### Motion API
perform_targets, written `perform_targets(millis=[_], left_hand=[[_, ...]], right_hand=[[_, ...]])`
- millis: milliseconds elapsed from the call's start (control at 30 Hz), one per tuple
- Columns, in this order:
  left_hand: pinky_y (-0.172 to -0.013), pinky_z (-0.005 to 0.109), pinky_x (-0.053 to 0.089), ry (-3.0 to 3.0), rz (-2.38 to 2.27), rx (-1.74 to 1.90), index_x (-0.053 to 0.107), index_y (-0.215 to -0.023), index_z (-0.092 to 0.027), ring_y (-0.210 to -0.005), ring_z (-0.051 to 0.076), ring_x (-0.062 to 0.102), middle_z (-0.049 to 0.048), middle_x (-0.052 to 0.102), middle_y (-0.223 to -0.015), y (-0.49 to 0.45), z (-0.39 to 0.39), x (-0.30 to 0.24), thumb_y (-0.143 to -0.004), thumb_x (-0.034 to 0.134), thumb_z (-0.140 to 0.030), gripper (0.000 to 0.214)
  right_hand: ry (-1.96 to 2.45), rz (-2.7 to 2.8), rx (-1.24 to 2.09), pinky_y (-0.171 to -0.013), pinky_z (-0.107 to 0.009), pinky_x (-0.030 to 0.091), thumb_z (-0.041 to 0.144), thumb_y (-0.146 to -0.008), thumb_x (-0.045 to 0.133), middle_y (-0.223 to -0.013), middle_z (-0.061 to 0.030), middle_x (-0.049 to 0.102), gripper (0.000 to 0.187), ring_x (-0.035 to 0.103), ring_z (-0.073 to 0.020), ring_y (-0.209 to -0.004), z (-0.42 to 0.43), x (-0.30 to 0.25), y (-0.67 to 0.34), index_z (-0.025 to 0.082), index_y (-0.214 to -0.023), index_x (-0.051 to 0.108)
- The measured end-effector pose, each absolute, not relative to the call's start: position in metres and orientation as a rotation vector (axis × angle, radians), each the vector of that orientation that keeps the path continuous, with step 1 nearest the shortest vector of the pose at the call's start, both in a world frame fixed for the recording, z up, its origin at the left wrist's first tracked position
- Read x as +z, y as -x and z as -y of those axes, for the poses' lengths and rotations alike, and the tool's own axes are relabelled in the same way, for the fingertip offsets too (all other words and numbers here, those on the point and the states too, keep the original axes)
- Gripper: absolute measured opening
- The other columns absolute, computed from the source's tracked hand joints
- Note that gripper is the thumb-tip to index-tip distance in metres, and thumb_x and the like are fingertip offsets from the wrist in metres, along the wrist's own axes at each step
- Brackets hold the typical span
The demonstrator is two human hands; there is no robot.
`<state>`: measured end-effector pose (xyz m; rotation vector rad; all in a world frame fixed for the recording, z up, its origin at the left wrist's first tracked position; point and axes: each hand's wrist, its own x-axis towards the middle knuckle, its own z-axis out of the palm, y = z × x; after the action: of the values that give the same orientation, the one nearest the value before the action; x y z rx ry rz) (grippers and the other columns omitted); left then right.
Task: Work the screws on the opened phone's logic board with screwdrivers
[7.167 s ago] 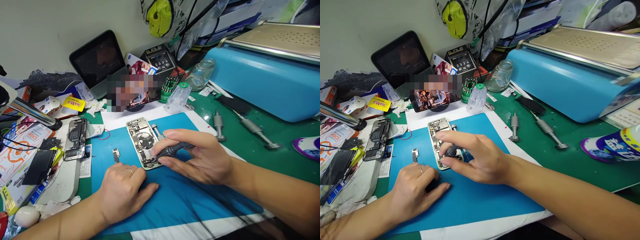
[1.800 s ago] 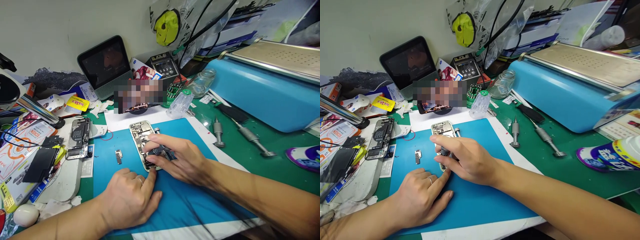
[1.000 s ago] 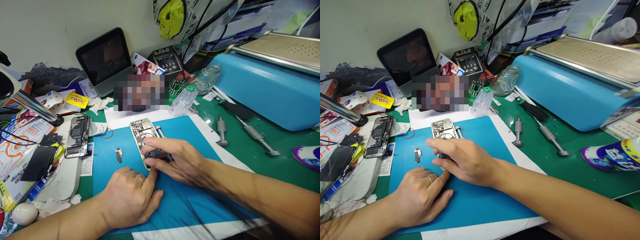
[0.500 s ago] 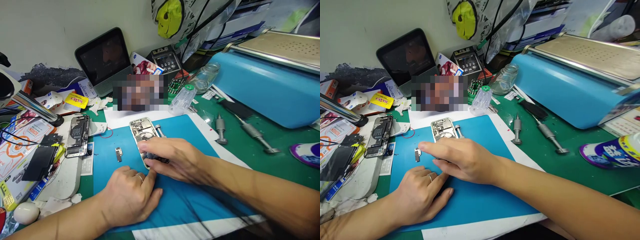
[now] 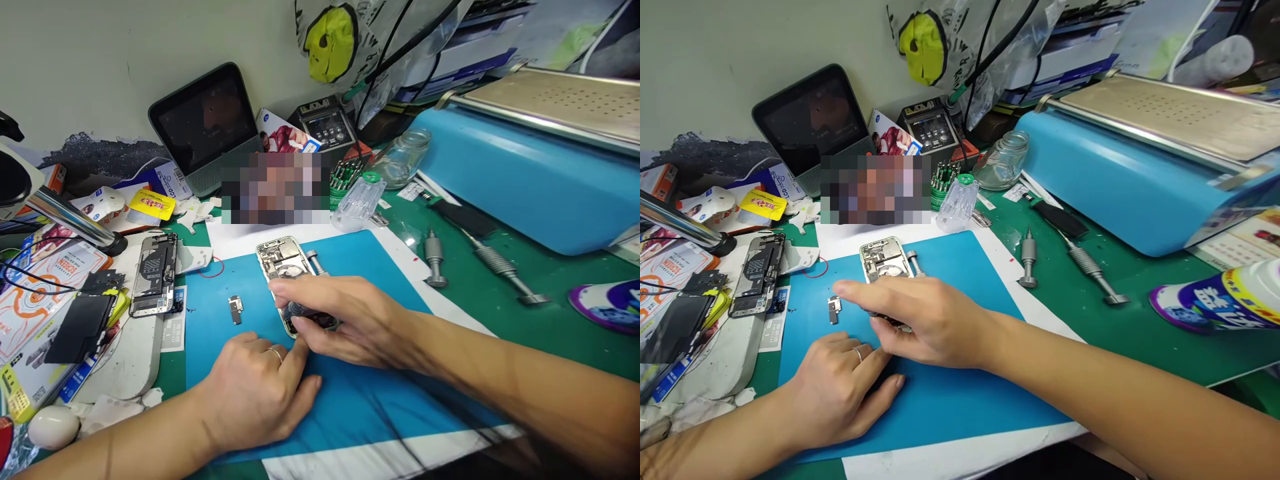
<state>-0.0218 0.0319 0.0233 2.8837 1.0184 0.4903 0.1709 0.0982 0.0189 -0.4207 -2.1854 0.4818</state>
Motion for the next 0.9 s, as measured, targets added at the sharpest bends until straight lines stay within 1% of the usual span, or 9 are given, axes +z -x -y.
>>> perform_targets(millis=[100, 200, 267, 433, 533, 600, 700, 800, 900], left_hand=[[-0.044, 0.036, 0.038, -2.884, -1.012, 0.494, 0.063, -0.090, -0.014, -0.043, 0.019, 0.054, -0.0012, 0.057, -0.053, 0.0220, -0.0314, 0.0219, -0.103, 0.038, -0.030, 0.032], [-0.045, 0.035, 0.040, -2.887, -0.997, 0.475, 0.064, -0.106, -0.009, -0.045, 0.019, 0.056, -0.0006, 0.059, -0.055, 0.0225, -0.0320, 0.0206, -0.103, 0.038, -0.031, 0.034], [-0.045, 0.034, 0.041, -2.885, -0.991, 0.471, 0.062, -0.111, -0.008, -0.046, 0.019, 0.057, -0.0005, 0.059, -0.056, 0.0225, -0.0326, 0.0207, -0.103, 0.039, -0.031, 0.034], [-0.046, 0.032, 0.038, -2.859, -1.006, 0.463, 0.062, -0.094, -0.014, -0.044, 0.018, 0.055, -0.0011, 0.057, -0.054, 0.0213, -0.0329, 0.0236, -0.101, 0.042, -0.029, 0.026], [-0.047, 0.034, 0.038, -2.874, -0.997, 0.471, 0.063, -0.099, -0.011, -0.043, 0.018, 0.055, -0.0012, 0.057, -0.054, 0.0213, -0.0326, 0.0242, -0.103, 0.039, -0.030, 0.031], [-0.047, 0.034, 0.037, -2.881, -0.993, 0.470, 0.064, -0.102, -0.011, -0.044, 0.018, 0.054, -0.0012, 0.057, -0.054, 0.0215, -0.0325, 0.0239, -0.103, 0.037, -0.030, 0.033], [-0.046, 0.035, 0.035, -2.884, -0.992, 0.484, 0.063, -0.088, -0.014, -0.043, 0.018, 0.053, -0.0009, 0.057, -0.053, 0.0215, -0.0326, 0.0231, -0.104, 0.036, -0.030, 0.035], [-0.046, 0.036, 0.035, -2.877, -0.990, 0.500, 0.061, -0.078, -0.017, -0.042, 0.018, 0.052, -0.0006, 0.056, -0.052, 0.0211, -0.0328, 0.0230, -0.104, 0.035, -0.029, 0.038], [-0.046, 0.035, 0.037, -2.872, -0.988, 0.487, 0.065, -0.090, -0.013, -0.042, 0.018, 0.052, -0.0007, 0.057, -0.053, 0.0212, -0.0331, 0.0241, -0.104, 0.035, -0.030, 0.037]], right_hand=[[0.377, 2.207, 0.369, -0.072, -0.029, 0.060, 0.017, -0.097, 0.054, -0.096, -0.0031, 0.074, 0.053, 0.070, -0.0164, -0.081, -0.0999, 0.0204, -0.1710, 0.022, -0.147, 0.036], [0.390, 2.221, 0.311, -0.074, -0.029, 0.061, 0.022, -0.097, 0.058, -0.097, -0.0033, 0.074, 0.053, 0.071, -0.0166, -0.084, -0.1024, 0.0215, -0.1715, 0.023, -0.146, 0.037], [0.431, 2.219, 0.325, -0.075, -0.028, 0.061, 0.018, -0.098, 0.055, -0.097, -0.0028, 0.073, 0.051, 0.071, -0.0158, -0.085, -0.1032, 0.0218, -0.1715, 0.024, -0.146, 0.038], [0.435, 2.195, 0.311, -0.075, -0.029, 0.061, 0.015, -0.097, 0.049, -0.098, -0.0032, 0.073, 0.052, 0.071, -0.0159, -0.085, -0.1020, 0.0225, -0.1699, 0.023, -0.146, 0.038], [0.437, 2.216, 0.268, -0.077, -0.031, 0.062, 0.022, -0.097, 0.056, -0.104, -0.0055, 0.073, 0.051, 0.071, -0.0179, -0.091, -0.1012, 0.0235, -0.1694, 0.024, -0.145, 0.039], [0.456, 2.212, 0.258, -0.076, -0.030, 0.062, 0.019, -0.096, 0.057, -0.104, -0.0058, 0.073, 0.050, 0.071, -0.0176, -0.091, -0.1005, 0.0243, -0.1690, 0.024, -0.143, 0.040], [0.464, 2.192, 0.267, -0.078, -0.030, 0.062, 0.008, -0.093, 0.051, -0.102, -0.0050, 0.073, 0.052, 0.071, -0.0165, -0.090, -0.0994, 0.0256, -0.1683, 0.021, -0.143, 0.040], [0.446, 2.201, 0.250, -0.078, -0.031, 0.062, 0.013, -0.095, 0.051, -0.102, -0.0055, 0.073, 0.048, 0.071, -0.0172, -0.090, -0.0993, 0.0255, -0.1685, 0.021, -0.142, 0.041], [0.454, 2.214, 0.221, -0.077, -0.031, 0.063, 0.023, -0.097, 0.059, -0.103, -0.0062, 0.073, 0.045, 0.072, -0.0177, -0.090, -0.1005, 0.0239, -0.1692, 0.022, -0.139, 0.043]])
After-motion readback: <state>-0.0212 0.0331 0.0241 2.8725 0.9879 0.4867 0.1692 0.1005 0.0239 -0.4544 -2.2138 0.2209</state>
